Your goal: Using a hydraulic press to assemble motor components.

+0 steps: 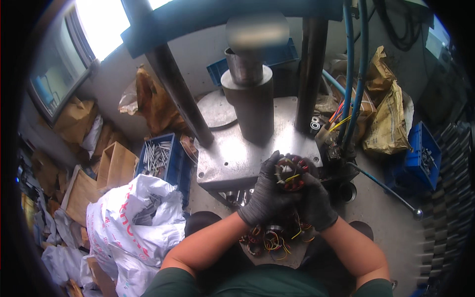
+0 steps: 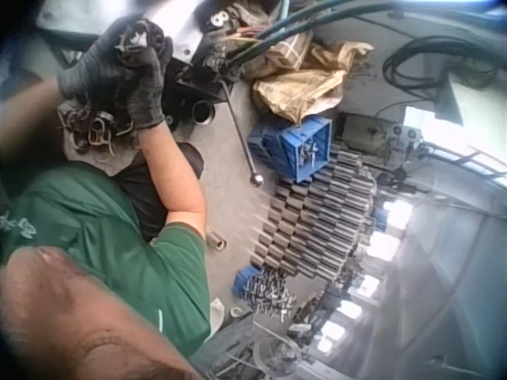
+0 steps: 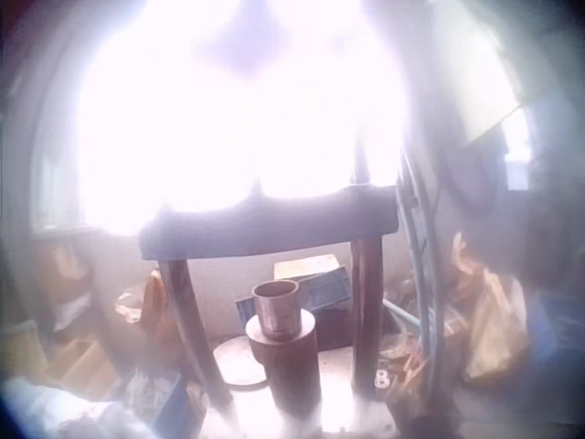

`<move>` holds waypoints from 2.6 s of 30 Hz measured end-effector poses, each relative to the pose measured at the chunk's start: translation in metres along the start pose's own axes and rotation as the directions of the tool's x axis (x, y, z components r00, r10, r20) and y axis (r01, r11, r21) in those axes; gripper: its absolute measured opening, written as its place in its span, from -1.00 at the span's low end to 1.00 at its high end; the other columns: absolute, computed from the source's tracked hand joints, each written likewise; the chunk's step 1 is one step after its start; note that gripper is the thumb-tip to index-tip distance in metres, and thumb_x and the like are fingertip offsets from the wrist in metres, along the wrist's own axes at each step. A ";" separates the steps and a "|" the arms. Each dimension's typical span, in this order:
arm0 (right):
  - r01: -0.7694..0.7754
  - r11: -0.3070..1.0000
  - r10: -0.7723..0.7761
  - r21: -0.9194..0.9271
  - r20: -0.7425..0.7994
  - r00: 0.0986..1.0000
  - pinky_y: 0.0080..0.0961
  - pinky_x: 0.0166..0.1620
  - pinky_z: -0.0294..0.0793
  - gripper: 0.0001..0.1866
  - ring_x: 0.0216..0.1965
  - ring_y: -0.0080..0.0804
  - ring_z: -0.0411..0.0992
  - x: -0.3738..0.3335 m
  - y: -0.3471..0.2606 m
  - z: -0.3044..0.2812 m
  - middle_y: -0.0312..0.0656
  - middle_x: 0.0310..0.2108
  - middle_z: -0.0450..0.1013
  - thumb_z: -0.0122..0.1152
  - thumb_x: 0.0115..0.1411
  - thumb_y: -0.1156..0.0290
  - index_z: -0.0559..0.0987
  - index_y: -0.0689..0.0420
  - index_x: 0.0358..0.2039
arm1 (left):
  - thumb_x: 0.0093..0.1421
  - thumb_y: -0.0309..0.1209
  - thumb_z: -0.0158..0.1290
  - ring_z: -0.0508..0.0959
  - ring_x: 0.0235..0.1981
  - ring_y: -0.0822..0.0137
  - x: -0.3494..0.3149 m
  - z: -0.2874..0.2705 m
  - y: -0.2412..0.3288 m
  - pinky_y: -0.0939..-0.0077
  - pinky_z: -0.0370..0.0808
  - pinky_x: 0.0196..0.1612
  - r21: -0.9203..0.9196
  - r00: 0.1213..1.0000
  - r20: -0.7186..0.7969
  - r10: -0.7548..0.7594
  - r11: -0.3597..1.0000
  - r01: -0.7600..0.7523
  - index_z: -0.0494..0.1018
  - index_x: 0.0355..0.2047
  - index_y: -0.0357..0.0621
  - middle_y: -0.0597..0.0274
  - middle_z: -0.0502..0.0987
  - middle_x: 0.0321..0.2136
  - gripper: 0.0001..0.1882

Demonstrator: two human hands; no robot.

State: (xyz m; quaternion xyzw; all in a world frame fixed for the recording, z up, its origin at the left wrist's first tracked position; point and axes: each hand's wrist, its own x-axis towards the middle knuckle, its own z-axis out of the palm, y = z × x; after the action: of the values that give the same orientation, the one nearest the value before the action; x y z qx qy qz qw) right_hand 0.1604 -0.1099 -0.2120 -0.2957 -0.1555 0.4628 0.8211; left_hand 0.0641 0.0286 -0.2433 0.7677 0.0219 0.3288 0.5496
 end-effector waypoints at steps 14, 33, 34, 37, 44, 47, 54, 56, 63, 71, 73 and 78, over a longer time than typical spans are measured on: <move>-0.143 0.767 0.250 -0.625 0.087 0.964 -0.40 0.07 0.67 -0.58 -0.03 -0.44 0.61 0.013 -0.013 -0.026 -0.19 -0.07 0.67 0.36 0.44 0.27 0.64 0.24 0.19 | -0.06 -0.35 0.60 0.65 0.14 0.02 0.132 -0.102 0.071 0.17 0.61 0.20 0.588 0.901 -0.133 0.414 0.764 -0.265 0.34 0.37 -0.09 -0.04 0.58 0.13 -0.01; 0.447 -0.181 0.622 -0.876 0.250 0.742 -0.13 0.34 0.49 -0.51 0.22 -0.02 0.56 -0.006 -0.026 -0.008 -0.04 0.21 0.61 0.04 0.40 -0.04 0.78 -0.07 0.06 | 0.19 -0.24 0.49 0.68 0.01 0.34 0.286 -0.140 0.134 0.40 0.58 0.18 0.325 0.974 -0.228 0.021 0.944 0.056 0.61 0.14 -0.19 0.20 0.71 -0.04 -0.43; 0.471 -0.218 0.612 -0.855 0.255 0.748 -0.10 0.32 0.51 -0.52 0.19 0.00 0.59 -0.005 -0.026 -0.007 -0.02 0.16 0.63 0.06 0.38 -0.03 0.78 -0.04 0.03 | 0.19 -0.23 0.50 0.68 0.00 0.35 0.287 -0.144 0.131 0.41 0.58 0.17 0.314 0.975 -0.222 0.018 0.948 0.054 0.64 0.11 -0.19 0.20 0.72 -0.05 -0.46; 0.438 -0.282 0.626 -0.854 0.183 0.758 -0.08 0.28 0.52 -0.49 0.15 0.04 0.58 -0.002 -0.022 -0.009 0.02 0.11 0.64 0.21 0.36 -0.08 0.73 -0.06 0.14 | 0.17 -0.23 0.51 0.68 0.00 0.37 0.293 -0.157 0.124 0.45 0.58 0.15 0.280 0.989 -0.134 -0.060 0.955 0.095 0.67 0.07 -0.17 0.21 0.74 -0.06 -0.50; 0.441 -0.228 0.591 -0.868 0.237 0.771 -0.09 0.28 0.51 -0.49 0.16 0.03 0.58 -0.006 -0.021 -0.014 0.05 0.11 0.63 0.23 0.34 -0.06 0.73 -0.06 0.16 | 0.17 -0.25 0.50 0.68 -0.02 0.36 0.296 -0.166 0.110 0.46 0.57 0.15 0.430 0.986 -0.168 0.013 0.901 0.061 0.66 0.07 -0.18 0.21 0.74 -0.03 -0.50; 0.446 -0.230 0.574 -0.865 0.249 0.780 -0.07 0.28 0.52 -0.48 0.16 0.05 0.58 -0.011 -0.026 -0.011 0.07 0.13 0.62 0.17 0.36 -0.06 0.72 -0.04 0.15 | 0.20 -0.23 0.47 0.69 0.00 0.35 0.293 -0.163 0.116 0.43 0.57 0.17 0.493 0.989 -0.150 0.022 0.868 0.055 0.63 0.09 -0.19 0.18 0.73 -0.02 -0.49; 0.444 -0.245 0.573 -0.862 0.241 0.784 -0.01 0.27 0.54 -0.45 0.18 0.10 0.57 -0.013 -0.040 -0.012 0.12 0.15 0.59 0.03 0.41 -0.08 0.70 -0.03 0.17 | 0.32 -0.13 0.36 0.69 0.05 0.25 0.287 -0.166 0.124 0.21 0.63 0.15 0.722 0.991 -0.124 -0.056 0.680 0.128 0.26 0.43 -0.26 0.08 0.65 0.09 -0.18; 0.449 -0.252 0.559 -0.857 0.250 0.791 -0.02 0.27 0.54 -0.44 0.17 0.10 0.58 -0.012 -0.043 -0.014 0.11 0.11 0.60 0.06 0.39 -0.10 0.70 -0.03 0.18 | 0.35 -0.10 0.34 0.67 0.07 0.22 0.277 -0.172 0.119 0.14 0.65 0.11 0.619 0.980 -0.141 -0.138 0.760 0.196 0.14 0.50 -0.27 0.05 0.59 0.17 -0.08; 0.465 -0.159 0.396 -0.871 0.376 0.838 -0.07 0.02 0.62 -0.66 -0.04 0.06 0.63 -0.022 -0.063 -0.015 0.05 -0.14 0.63 0.36 0.25 0.17 0.75 0.13 -0.10 | 0.45 -0.18 0.25 0.62 -0.15 0.43 0.147 -0.240 0.108 0.46 0.56 0.01 0.464 0.963 -0.248 -0.108 0.859 0.216 0.68 -0.08 -0.23 0.26 0.72 -0.19 -0.68; 0.549 -0.078 0.277 -0.832 0.511 0.814 -0.19 -0.06 0.56 -0.74 -0.16 -0.05 0.57 -0.052 -0.058 -0.002 -0.07 -0.28 0.58 0.37 0.08 0.54 0.66 0.18 -0.17 | 0.56 0.11 -0.06 0.70 -0.10 0.07 -0.212 -0.337 0.130 0.16 0.55 0.11 0.549 0.661 -0.400 -0.635 0.411 0.727 0.66 -0.13 -0.26 -0.02 0.73 -0.21 -0.38; 0.414 0.041 0.348 -0.910 0.401 0.847 -0.30 -0.07 0.57 -0.72 -0.17 -0.17 0.58 -0.051 -0.057 -0.010 -0.13 -0.24 0.59 0.40 0.14 0.53 0.65 0.17 -0.11 | 0.52 0.11 0.01 0.70 -0.04 -0.03 -0.285 -0.340 0.143 0.14 0.55 0.17 0.759 0.563 -0.284 -0.776 0.176 0.627 0.65 0.02 -0.22 -0.05 0.72 -0.09 -0.42; 0.417 -0.152 0.451 -0.896 0.312 0.836 -0.29 -0.15 0.56 -0.78 -0.29 -0.24 0.59 -0.046 -0.063 -0.081 -0.12 -0.37 0.57 0.38 0.13 0.57 0.67 0.17 -0.18 | 0.30 -0.18 0.26 0.67 0.00 -0.09 -0.416 -0.342 0.185 0.15 0.55 0.17 0.588 0.604 -0.656 -0.453 0.196 0.785 0.67 -0.05 -0.19 -0.07 0.69 -0.09 -0.64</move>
State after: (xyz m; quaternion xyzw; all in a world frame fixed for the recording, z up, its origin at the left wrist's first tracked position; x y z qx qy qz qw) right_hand 0.2216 -0.2018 -0.2342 -0.6661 -0.6725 0.2492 0.2049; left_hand -0.5026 0.0748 -0.2229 0.7791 0.5848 0.1438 0.1745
